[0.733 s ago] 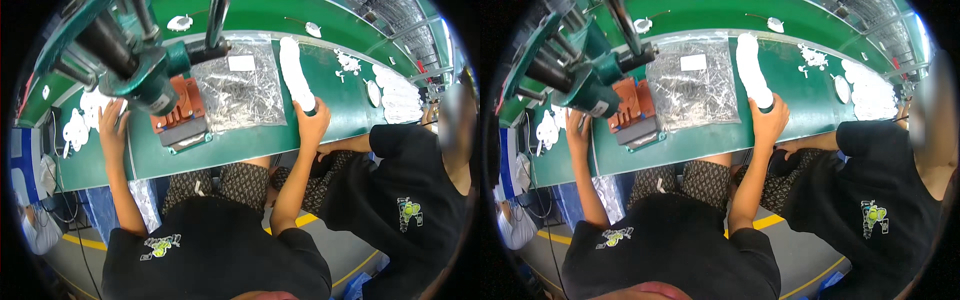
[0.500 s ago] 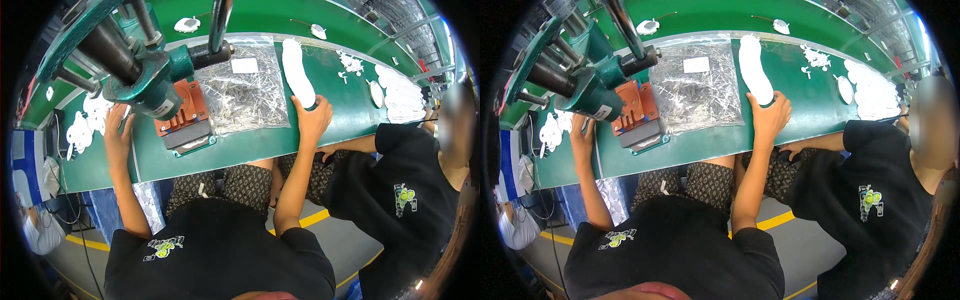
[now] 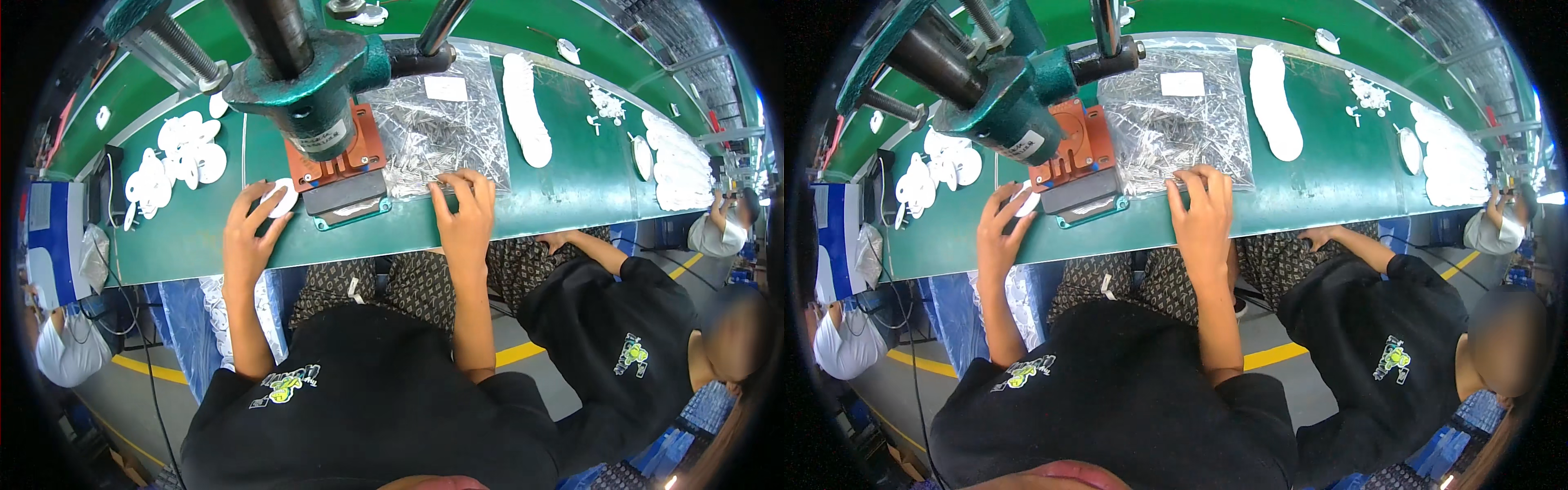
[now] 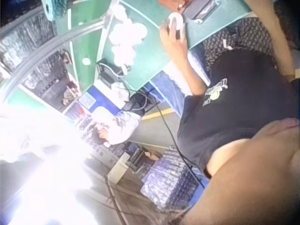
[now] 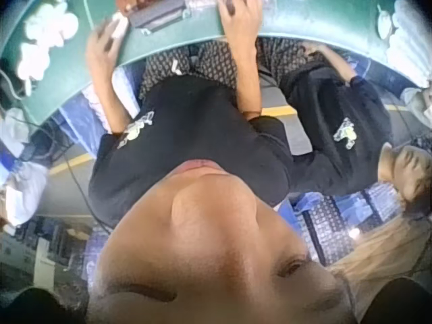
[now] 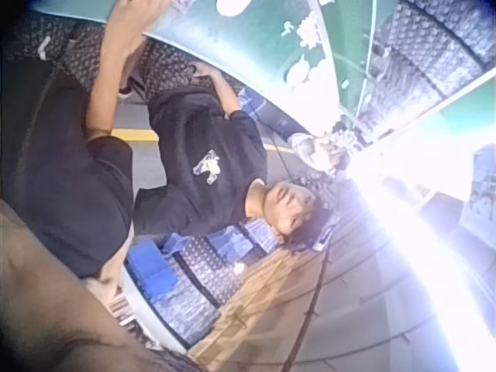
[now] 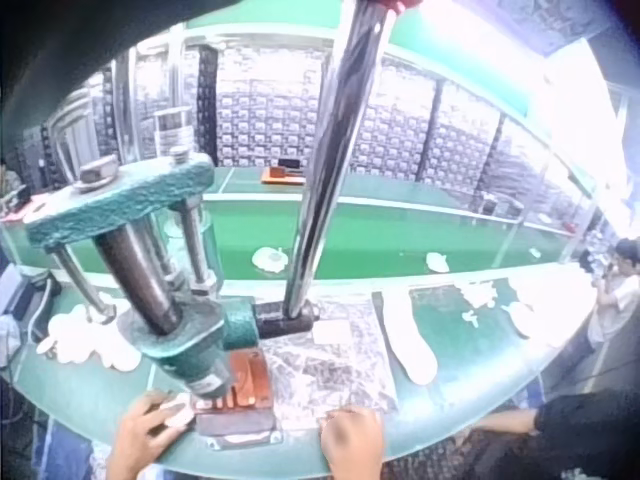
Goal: Manually assemble components on an electronics assembly line using a press machine.
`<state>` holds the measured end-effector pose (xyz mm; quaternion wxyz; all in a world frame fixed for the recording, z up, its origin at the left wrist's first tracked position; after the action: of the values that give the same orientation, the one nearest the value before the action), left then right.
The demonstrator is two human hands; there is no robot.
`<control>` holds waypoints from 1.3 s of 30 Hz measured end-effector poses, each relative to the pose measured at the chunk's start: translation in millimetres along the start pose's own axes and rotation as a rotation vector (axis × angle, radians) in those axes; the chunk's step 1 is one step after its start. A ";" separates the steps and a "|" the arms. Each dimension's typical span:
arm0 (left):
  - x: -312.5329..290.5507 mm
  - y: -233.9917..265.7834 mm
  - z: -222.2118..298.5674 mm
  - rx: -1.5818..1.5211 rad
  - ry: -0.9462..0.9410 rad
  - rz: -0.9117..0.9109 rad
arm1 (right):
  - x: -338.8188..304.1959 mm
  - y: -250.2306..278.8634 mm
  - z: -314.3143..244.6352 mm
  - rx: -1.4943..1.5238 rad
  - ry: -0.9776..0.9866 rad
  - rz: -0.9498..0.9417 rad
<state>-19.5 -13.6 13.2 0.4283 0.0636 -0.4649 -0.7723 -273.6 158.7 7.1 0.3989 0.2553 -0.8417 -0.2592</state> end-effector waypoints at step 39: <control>-12.9 -98.4 118.9 -0.124 -0.416 -0.067 | -61.8 13.2 -8.2 0.692 -0.341 -0.124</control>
<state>-129.8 94.4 -0.1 0.3003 -0.1084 -0.4925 -0.8096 -235.9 205.9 -13.3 0.1273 0.3786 -0.9165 -0.0226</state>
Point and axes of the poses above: each hand's wrist, its own x-axis towards the middle knuckle, its own y-axis out of the back of the hand, z = x × y, the point moved 3 cm from there along x, towards the middle knuckle, and after that the axes turned 1 degree about y, right-handed, at the moved point
